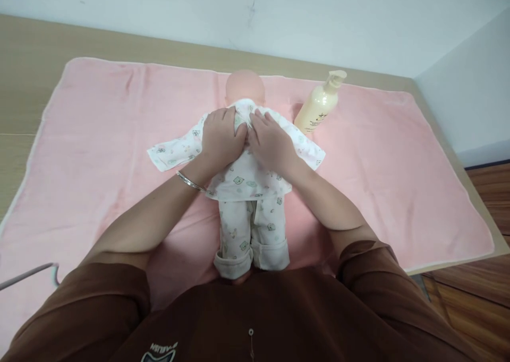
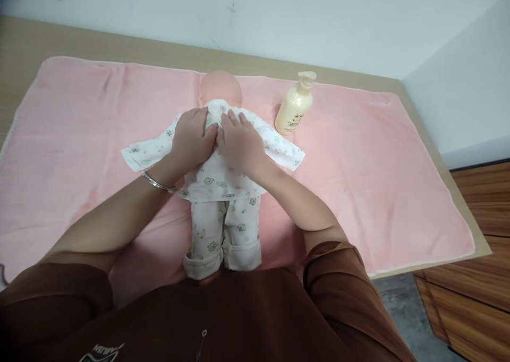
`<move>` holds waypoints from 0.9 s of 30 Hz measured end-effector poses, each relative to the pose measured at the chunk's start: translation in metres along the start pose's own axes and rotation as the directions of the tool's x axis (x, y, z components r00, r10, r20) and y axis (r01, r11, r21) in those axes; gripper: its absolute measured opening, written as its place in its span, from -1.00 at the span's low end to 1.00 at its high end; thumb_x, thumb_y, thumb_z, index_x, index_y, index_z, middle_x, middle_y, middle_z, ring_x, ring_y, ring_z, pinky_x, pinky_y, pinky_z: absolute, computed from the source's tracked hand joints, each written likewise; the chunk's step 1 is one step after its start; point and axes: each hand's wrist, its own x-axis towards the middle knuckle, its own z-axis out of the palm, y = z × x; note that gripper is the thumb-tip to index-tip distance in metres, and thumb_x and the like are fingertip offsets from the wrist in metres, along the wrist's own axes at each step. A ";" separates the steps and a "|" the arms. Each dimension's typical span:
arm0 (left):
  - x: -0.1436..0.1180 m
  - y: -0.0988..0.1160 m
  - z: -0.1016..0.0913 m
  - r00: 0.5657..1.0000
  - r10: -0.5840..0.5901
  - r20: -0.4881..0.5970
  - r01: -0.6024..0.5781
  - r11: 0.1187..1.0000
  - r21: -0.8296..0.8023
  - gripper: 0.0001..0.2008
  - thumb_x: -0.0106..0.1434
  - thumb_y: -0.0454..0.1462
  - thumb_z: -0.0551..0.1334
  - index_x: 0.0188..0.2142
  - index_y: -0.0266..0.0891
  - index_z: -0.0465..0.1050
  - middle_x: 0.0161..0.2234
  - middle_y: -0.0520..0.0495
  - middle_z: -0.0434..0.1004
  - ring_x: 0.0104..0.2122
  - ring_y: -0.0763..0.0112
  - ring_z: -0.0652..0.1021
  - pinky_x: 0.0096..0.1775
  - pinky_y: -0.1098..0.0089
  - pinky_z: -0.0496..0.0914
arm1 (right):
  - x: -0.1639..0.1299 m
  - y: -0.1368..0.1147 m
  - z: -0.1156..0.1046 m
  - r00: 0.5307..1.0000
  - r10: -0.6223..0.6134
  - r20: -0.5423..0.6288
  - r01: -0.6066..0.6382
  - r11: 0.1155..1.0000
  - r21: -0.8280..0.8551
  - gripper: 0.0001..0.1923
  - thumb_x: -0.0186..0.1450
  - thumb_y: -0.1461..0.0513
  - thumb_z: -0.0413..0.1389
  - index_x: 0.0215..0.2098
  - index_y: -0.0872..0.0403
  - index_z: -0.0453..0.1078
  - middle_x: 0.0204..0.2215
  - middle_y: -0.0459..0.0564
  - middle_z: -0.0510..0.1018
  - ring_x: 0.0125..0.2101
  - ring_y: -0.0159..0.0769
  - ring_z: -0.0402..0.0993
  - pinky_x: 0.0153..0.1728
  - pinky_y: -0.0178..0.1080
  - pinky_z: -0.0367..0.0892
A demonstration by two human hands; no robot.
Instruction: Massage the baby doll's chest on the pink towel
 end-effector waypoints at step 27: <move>0.010 -0.006 -0.003 0.999 -0.020 0.048 0.021 1.000 -0.019 -0.63 0.38 -0.10 0.01 -0.11 -0.27 0.48 -0.10 -0.39 0.58 0.07 -0.18 0.52 0.21 -0.22 0.34 | -0.009 -0.015 -0.007 0.997 -0.011 0.078 0.015 0.999 -0.052 -0.30 0.43 0.26 -0.07 0.49 0.31 0.02 0.51 0.21 0.08 0.52 0.19 -0.15 0.51 0.18 -0.05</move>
